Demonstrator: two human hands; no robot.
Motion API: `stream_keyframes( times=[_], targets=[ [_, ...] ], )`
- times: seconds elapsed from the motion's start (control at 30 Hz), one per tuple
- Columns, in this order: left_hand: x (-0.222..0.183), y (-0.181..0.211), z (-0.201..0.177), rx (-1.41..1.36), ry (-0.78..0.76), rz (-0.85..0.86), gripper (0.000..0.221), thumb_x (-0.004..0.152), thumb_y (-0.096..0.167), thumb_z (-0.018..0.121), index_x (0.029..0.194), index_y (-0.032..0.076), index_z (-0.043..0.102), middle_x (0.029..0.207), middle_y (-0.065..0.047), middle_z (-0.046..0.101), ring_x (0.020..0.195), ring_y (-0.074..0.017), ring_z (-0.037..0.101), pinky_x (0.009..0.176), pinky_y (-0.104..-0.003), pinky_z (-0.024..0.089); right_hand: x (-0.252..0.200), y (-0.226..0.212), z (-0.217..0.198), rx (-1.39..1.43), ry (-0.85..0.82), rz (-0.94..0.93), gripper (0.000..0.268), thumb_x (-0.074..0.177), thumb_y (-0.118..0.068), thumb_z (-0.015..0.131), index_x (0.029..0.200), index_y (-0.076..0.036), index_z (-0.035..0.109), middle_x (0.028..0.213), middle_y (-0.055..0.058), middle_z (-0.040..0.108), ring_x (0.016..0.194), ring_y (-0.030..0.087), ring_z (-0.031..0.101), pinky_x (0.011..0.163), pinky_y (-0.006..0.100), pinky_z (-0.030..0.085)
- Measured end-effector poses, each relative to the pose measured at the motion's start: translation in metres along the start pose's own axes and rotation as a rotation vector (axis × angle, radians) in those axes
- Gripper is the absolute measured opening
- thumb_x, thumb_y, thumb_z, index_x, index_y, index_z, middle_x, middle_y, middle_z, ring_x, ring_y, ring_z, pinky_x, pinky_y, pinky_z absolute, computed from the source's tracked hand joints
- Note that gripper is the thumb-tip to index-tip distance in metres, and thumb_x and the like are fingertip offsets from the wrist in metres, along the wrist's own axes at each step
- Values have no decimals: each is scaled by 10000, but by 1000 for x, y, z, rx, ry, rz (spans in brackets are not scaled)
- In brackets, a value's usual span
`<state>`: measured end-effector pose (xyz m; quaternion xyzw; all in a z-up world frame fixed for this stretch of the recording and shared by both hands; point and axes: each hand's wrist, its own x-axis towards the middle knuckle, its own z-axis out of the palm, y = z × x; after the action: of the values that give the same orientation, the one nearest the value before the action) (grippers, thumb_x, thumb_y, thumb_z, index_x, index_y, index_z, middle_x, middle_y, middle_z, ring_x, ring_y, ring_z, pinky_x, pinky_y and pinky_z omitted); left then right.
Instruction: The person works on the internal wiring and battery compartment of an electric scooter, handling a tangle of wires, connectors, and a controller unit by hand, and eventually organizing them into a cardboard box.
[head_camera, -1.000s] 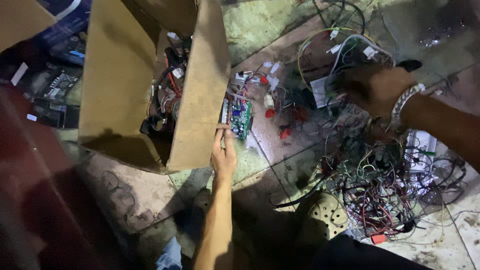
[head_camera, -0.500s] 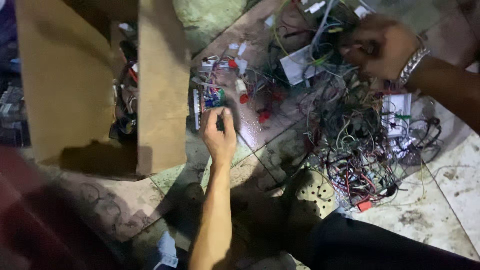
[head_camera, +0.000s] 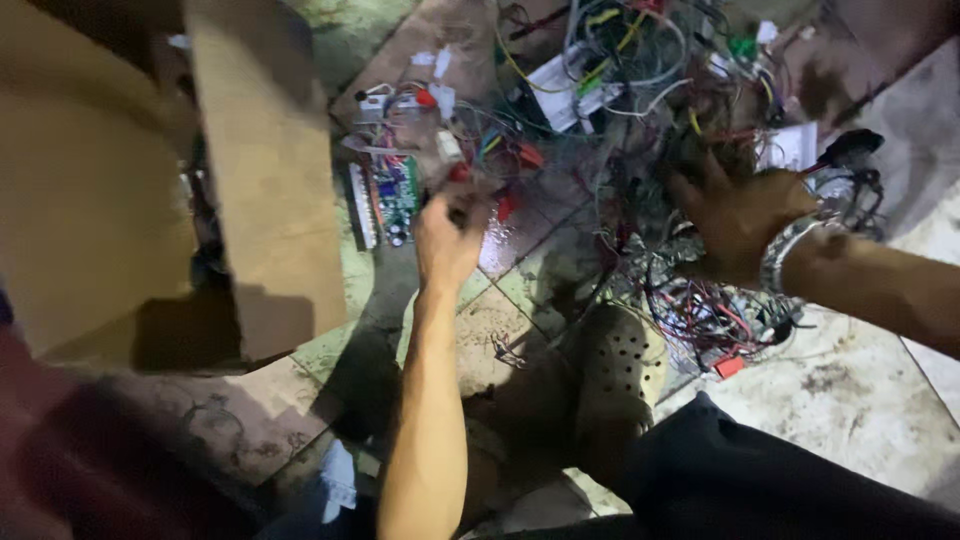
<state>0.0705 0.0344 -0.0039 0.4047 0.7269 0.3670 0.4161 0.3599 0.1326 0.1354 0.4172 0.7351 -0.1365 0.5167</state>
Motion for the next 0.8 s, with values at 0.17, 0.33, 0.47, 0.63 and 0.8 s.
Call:
stream_keyframes(
  times=[0.17,0.33,0.47,0.63,0.8],
  targets=[
    [-5,-6,30,321,-345,115,243,873,243,699,1049,88,761,963,-162,758,873,-333,737,783,-411,573,31,16,60,153,18,49,1114,833,-642,706,1680,-196,137,1004,202,756,787,313,762,678,416,632],
    [-13,-9,66,498,-610,58,291,859,333,682,1034,123,781,1028,-139,781,956,-319,742,893,-425,567,57,44,91,310,-100,125,1125,860,-529,752,1720,-226,94,986,239,762,844,320,756,729,418,637],
    [-36,2,102,509,-475,194,432,852,385,758,1160,91,685,1106,-196,726,1024,-382,681,890,-480,525,58,61,114,711,478,-116,870,737,-316,834,1492,-160,432,1108,224,723,933,346,710,816,464,585],
    [-82,39,144,-5,-408,340,776,796,265,766,1496,101,473,1476,-246,508,1347,-426,536,1100,-459,485,52,83,118,1088,305,-223,737,790,-120,732,1477,-192,474,1140,126,751,1011,216,709,925,377,565],
    [-95,52,160,209,-446,367,875,687,117,678,1521,57,417,1612,-349,345,1292,-499,517,915,-549,527,46,78,86,1291,289,-596,767,776,-100,728,1490,-146,449,1194,115,654,1035,194,627,856,376,539]
  ],
)
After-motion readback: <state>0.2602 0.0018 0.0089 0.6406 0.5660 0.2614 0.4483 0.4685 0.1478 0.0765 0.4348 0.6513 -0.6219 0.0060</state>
